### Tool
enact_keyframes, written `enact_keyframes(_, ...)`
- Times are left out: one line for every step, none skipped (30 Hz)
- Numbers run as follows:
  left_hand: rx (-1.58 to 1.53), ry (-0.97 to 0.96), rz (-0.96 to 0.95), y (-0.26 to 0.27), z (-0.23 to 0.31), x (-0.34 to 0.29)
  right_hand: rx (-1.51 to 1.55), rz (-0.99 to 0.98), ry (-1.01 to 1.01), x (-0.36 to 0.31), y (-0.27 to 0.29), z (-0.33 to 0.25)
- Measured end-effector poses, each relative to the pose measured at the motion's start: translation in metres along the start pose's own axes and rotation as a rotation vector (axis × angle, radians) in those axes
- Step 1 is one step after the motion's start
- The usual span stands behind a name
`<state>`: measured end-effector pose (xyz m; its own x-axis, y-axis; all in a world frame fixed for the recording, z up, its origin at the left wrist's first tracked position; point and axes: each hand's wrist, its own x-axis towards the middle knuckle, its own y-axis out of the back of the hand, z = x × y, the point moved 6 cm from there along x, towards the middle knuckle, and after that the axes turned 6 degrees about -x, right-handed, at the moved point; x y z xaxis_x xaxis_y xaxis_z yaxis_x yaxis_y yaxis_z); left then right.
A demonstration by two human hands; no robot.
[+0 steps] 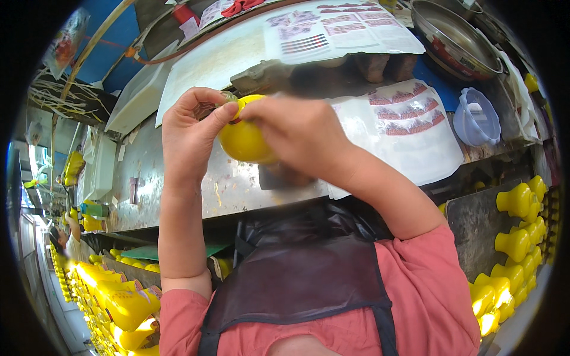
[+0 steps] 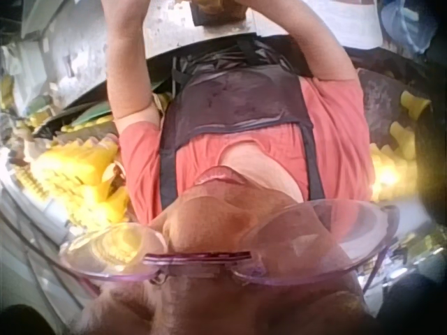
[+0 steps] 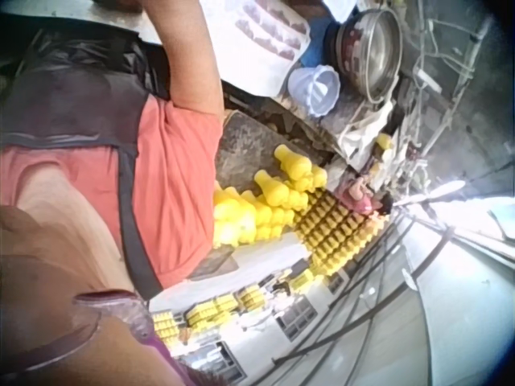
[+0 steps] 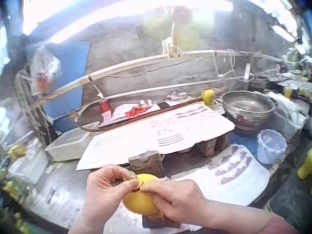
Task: The person applies a sticker label to a yellow plastic bottle, smooths it with fingers, and uses a small abrasive tool to rub the label surface. They repeat this process on multiple bottles, placing finished ones on a nearby tray.
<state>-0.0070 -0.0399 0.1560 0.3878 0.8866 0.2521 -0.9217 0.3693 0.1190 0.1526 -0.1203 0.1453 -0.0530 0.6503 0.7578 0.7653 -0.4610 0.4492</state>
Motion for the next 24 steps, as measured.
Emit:
enact_keyframes(-0.05,0.014,-0.001,0.0,0.0,-0.001,0.038,-0.021,-0.05,0.002,0.001,0.006)
enact_keyframes(-0.097,0.007,-0.001,-0.001,0.0,-0.002,0.072,-0.032,-0.119,0.003,0.002,0.013)
enact_keyframes(-0.149,0.005,0.013,-0.003,-0.002,-0.002,0.031,-0.027,-0.107,0.002,0.001,0.012)
enact_keyframes(-0.203,0.003,0.027,-0.005,-0.003,-0.003,0.005,-0.021,-0.027,0.002,0.002,0.007)
enact_keyframes(-0.124,-0.027,0.042,-0.004,-0.003,-0.001,-0.024,-0.006,0.029,0.001,0.002,0.002)
enact_keyframes(-0.045,-0.053,0.057,-0.005,-0.002,0.002,-0.055,-0.002,0.091,0.0,0.001,-0.002)
enact_keyframes(0.06,-0.039,0.091,-0.005,-0.004,0.004,0.003,-0.036,0.109,-0.001,-0.001,-0.004)
enact_keyframes(0.032,-0.07,0.073,-0.007,-0.003,0.005,0.003,-0.038,0.066,-0.001,-0.001,-0.002)
enact_keyframes(0.031,-0.06,0.075,-0.008,-0.004,0.006,-0.001,-0.042,0.073,-0.001,0.0,-0.001)
enact_keyframes(0.022,-0.075,0.068,-0.009,-0.003,0.007,-0.005,-0.048,0.08,0.0,0.0,0.001)
enact_keyframes(-0.005,-0.039,0.054,-0.009,-0.004,0.01,0.019,-0.042,0.023,0.001,0.003,0.006)
enact_keyframes(-0.009,-0.023,0.053,-0.009,-0.004,0.01,0.029,-0.047,-0.049,0.003,0.003,0.013)
enact_keyframes(-0.012,-0.01,0.052,-0.009,-0.004,0.011,0.026,-0.064,-0.069,0.001,0.004,0.013)
enact_keyframes(-0.022,-0.018,0.045,-0.01,-0.003,0.011,0.028,-0.066,-0.138,0.001,0.004,0.018)
enact_keyframes(-0.001,-0.021,0.061,-0.01,-0.002,0.012,-0.017,-0.085,-0.04,0.0,0.004,0.011)
enact_keyframes(-0.013,-0.031,0.049,-0.011,-0.002,0.013,-0.049,-0.079,0.039,0.0,0.003,0.006)
enact_keyframes(-0.02,-0.033,0.044,-0.012,-0.002,0.013,-0.082,-0.082,0.149,-0.001,0.002,-0.001)
enact_keyframes(-0.027,-0.036,0.038,-0.012,-0.003,0.013,-0.037,-0.076,0.089,-0.001,0.002,0.002)
enact_keyframes(-0.058,-0.038,0.03,-0.013,-0.004,0.013,0.003,-0.073,0.065,0.0,0.002,0.004)
enact_keyframes(-0.088,-0.043,0.023,-0.013,-0.005,0.013,0.034,-0.093,0.04,0.001,0.0,0.006)
enact_keyframes(-0.124,-0.05,0.018,-0.012,-0.005,0.012,0.066,-0.075,0.002,0.003,0.002,0.011)
enact_keyframes(-0.149,-0.037,0.032,-0.011,-0.007,0.011,0.081,-0.048,-0.039,0.005,0.003,0.016)
enact_keyframes(-0.178,-0.024,0.047,-0.01,-0.01,0.01,0.122,-0.074,-0.11,0.005,0.003,0.022)
enact_keyframes(-0.216,-0.021,0.055,-0.01,-0.011,0.009,0.154,-0.077,-0.206,0.005,0.002,0.028)
